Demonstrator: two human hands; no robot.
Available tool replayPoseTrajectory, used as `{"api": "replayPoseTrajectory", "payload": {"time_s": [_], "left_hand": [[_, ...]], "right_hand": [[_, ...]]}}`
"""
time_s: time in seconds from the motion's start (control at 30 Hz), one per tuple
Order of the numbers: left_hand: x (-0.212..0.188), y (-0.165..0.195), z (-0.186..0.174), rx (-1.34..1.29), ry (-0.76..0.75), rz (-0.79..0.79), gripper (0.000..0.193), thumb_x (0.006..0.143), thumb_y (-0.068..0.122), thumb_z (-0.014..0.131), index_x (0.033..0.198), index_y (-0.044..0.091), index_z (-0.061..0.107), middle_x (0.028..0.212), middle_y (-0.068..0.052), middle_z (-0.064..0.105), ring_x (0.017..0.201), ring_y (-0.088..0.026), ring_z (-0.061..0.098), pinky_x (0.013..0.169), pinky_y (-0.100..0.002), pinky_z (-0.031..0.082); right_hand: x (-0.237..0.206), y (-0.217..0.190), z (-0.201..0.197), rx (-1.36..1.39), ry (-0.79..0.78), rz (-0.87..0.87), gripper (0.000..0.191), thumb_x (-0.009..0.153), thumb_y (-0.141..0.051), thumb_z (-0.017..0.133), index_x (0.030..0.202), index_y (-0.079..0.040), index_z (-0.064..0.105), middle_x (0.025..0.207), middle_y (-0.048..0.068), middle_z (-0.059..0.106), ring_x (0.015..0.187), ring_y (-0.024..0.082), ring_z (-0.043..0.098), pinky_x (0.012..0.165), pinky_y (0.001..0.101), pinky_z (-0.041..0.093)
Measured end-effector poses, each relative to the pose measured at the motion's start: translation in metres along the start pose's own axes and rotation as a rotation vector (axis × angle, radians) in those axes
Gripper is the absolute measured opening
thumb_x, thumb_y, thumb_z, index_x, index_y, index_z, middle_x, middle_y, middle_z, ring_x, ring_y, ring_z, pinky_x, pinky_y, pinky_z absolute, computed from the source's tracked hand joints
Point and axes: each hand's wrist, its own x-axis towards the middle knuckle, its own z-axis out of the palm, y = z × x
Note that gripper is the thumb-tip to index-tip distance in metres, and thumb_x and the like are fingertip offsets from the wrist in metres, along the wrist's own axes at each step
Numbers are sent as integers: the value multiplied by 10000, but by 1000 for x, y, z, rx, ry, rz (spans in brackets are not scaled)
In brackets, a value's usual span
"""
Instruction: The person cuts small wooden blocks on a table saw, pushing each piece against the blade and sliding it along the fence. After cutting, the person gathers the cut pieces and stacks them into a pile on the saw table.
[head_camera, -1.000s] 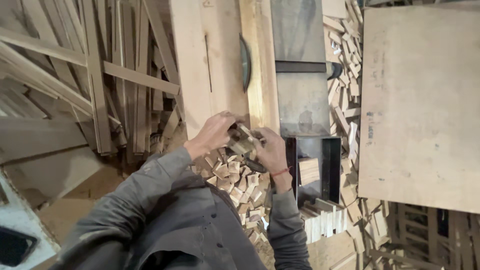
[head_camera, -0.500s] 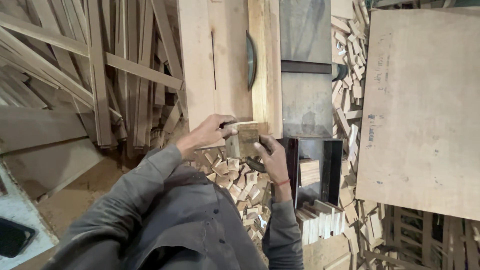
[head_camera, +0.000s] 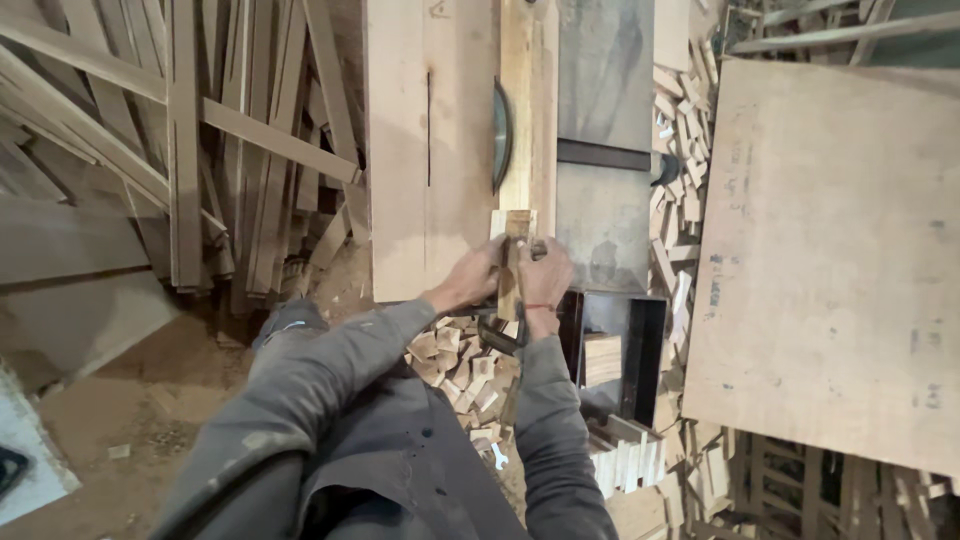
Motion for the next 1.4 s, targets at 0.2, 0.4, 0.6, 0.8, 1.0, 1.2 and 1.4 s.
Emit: {"api": "replayPoseTrajectory", "payload": {"time_s": [0.2,0.4,0.6,0.8,1.0,1.2,1.4], "left_hand": [[5,5,9,-5,-79,-89,710,808,73,582,1465,-33,334,1031,-330,658,939,-522,640,794,-565,517],[-2,11,14,9,-52,-53,712,773,100,621,1422,-43,366,1071,-331,651,968,-522,639,821,-566,521],[4,4,17,-19,-74,-96,815,798,225,705,1448,-72,314,1171,-369,606,1012,-543,612,840,-580,504],[26,-4,13,-50,-36,-50,823,790,243,700,1451,-73,325,1275,-385,571,1114,-557,585,936,-570,485],[39,0,8,-80,-99,-233,874,788,255,666,1508,-42,270,1311,-369,555,1155,-534,580,974,-543,477],[50,-5,10,-80,-48,-181,891,790,228,658,1526,-57,247,1317,-383,549,1177,-537,575,1008,-541,460],[58,-4,6,-161,12,-112,855,763,192,661,1491,-72,299,1307,-385,565,1204,-536,572,1025,-530,466]], "right_hand": [[15,4,0,-26,-70,56,280,744,-302,834,846,-57,746,861,175,749,811,386,714,727,474,546],[25,5,3,-74,-75,23,260,721,-289,843,812,-60,760,826,177,744,790,382,720,736,464,556],[37,3,9,-44,-114,47,248,741,-273,827,804,-44,758,795,171,751,781,368,725,744,454,556],[69,0,21,-7,-118,46,256,691,-266,843,783,-43,754,767,171,743,756,357,734,724,436,567],[84,-8,28,-47,-91,60,241,669,-255,839,785,-58,763,760,169,745,761,363,731,730,440,563],[92,-16,30,-51,-58,35,188,685,-216,806,783,-62,765,780,179,746,786,374,733,738,441,567],[98,-26,27,-37,-58,30,185,709,-219,794,798,-60,759,796,196,740,796,380,735,748,448,572]]}}
